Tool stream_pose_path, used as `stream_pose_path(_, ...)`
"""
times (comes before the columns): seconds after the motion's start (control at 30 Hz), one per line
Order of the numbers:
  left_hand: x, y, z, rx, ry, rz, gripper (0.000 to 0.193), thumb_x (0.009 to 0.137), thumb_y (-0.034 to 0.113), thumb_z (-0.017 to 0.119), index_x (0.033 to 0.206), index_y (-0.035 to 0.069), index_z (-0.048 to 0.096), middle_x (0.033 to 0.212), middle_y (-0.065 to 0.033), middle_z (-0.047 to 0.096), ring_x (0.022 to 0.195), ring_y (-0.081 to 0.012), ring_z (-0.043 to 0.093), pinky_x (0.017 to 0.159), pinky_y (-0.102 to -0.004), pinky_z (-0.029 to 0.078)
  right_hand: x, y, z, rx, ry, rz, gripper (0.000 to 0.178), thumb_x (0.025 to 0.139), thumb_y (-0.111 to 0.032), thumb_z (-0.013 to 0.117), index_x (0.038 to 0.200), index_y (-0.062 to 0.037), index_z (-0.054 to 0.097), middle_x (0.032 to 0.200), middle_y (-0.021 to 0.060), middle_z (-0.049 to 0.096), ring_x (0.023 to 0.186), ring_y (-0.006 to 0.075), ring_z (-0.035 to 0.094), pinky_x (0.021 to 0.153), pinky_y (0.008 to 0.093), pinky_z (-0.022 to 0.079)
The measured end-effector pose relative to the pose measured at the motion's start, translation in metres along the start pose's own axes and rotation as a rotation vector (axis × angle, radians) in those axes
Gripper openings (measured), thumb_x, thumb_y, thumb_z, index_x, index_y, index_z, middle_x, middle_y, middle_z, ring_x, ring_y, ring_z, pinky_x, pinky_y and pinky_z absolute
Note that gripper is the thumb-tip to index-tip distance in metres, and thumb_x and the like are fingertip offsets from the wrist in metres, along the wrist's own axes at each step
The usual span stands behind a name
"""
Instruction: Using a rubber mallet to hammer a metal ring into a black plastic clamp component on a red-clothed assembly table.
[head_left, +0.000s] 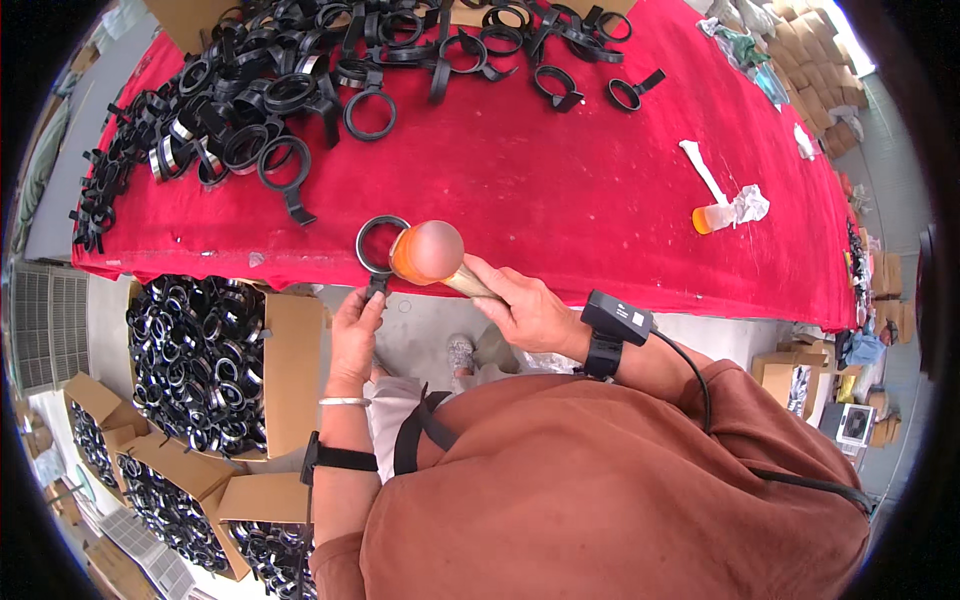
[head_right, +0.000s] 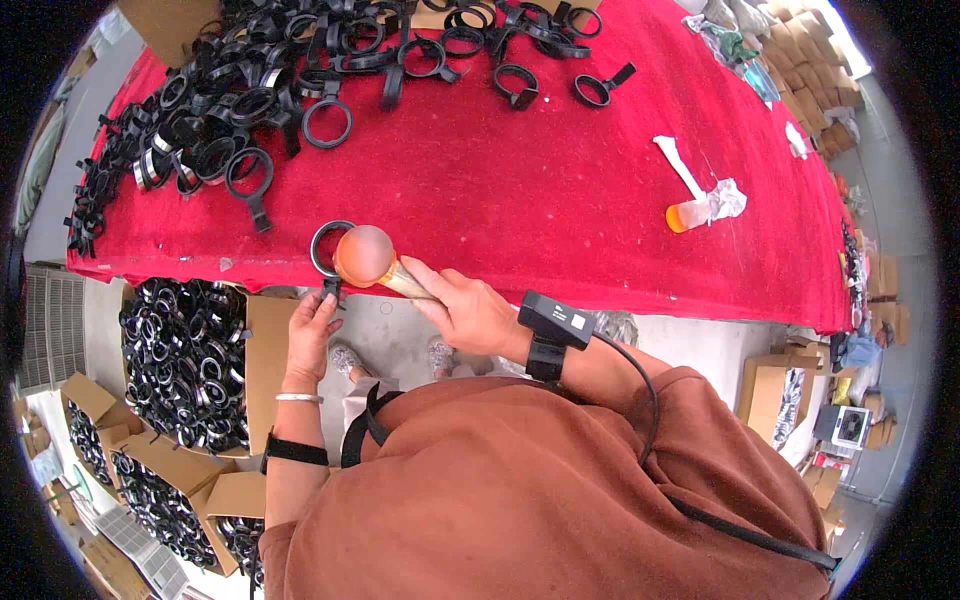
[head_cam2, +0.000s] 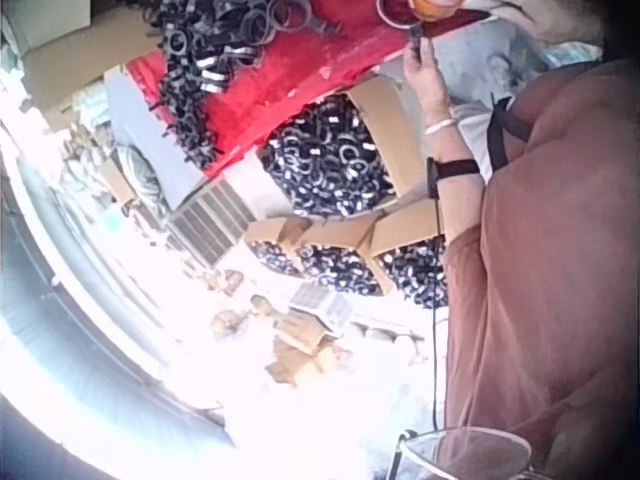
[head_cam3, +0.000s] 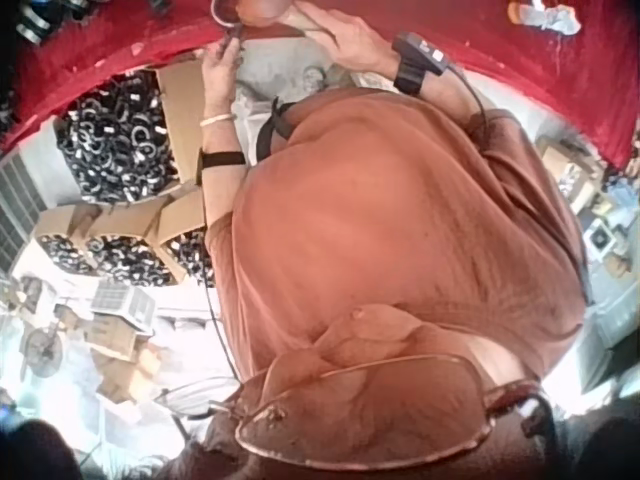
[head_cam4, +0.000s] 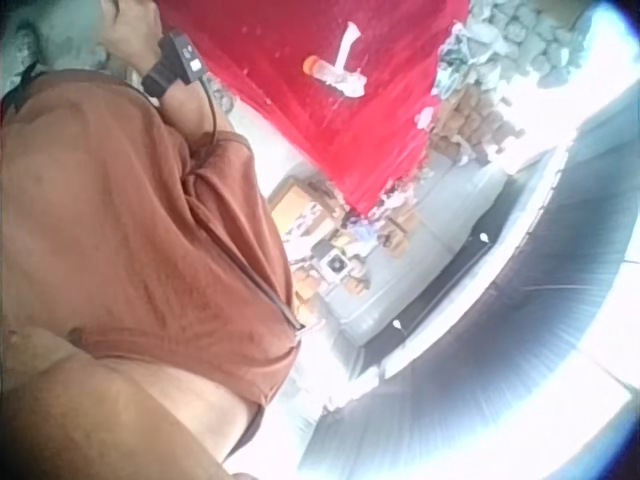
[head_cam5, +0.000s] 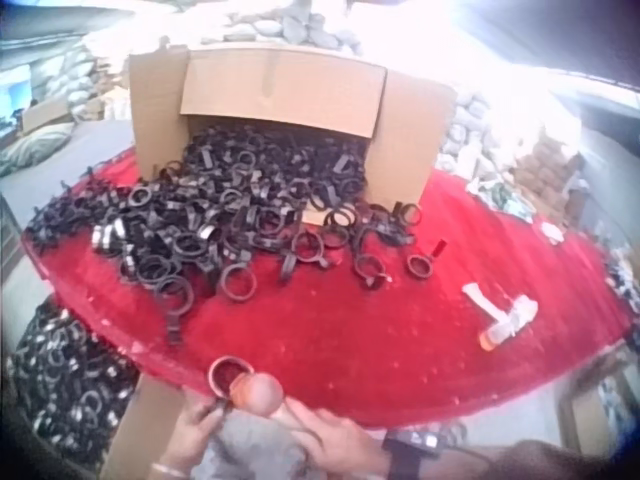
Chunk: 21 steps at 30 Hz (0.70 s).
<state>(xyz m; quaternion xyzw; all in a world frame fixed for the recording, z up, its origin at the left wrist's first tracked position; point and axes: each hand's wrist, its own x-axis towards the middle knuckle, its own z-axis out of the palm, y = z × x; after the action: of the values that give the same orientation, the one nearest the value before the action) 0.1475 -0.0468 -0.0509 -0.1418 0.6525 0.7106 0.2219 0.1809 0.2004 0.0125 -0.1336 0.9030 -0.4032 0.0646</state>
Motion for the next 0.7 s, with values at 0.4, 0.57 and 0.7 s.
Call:
stream_pose_path(0.4,-0.003,0.009,0.011,0.027,0.122,0.041,0.024,0.091,0.021,0.052,0.096,0.0,0.059,0.085,-0.0016,0.059,0.082,-0.0096,0.049,0.08,-0.0236,0.038,0.07,-0.056,-0.002,0.35,-0.134,-0.257,0.048,0.09,-0.017,0.049,0.134,-0.0033,0.036,0.099,0.025,0.058,0.086,0.0375,0.061,0.074,0.0385,0.049)
stream_pose_path(0.57,0.002,-0.005,0.009,0.067,0.137,0.113,0.024,0.091,0.021,0.052,0.095,-0.002,0.059,0.084,-0.0025,0.058,0.08,-0.0098,0.048,0.074,-0.0245,0.04,0.084,-0.037,0.009,0.073,-0.323,-0.038,0.047,0.09,-0.017,0.051,0.134,-0.0056,0.038,0.096,0.0207,0.061,0.08,0.0276,0.064,0.074,0.0321,0.049)
stream_pose_path(0.7,0.005,-0.011,0.005,0.105,0.119,0.155,0.023,0.09,0.021,0.053,0.092,-0.001,0.059,0.083,-0.0019,0.058,0.078,-0.0097,0.046,0.072,-0.0245,0.039,0.082,-0.062,-0.013,0.243,-0.286,-0.104,0.051,0.09,-0.015,0.051,0.137,-0.007,0.034,0.096,0.0179,0.063,0.079,0.0179,0.063,0.072,0.0291,0.048)
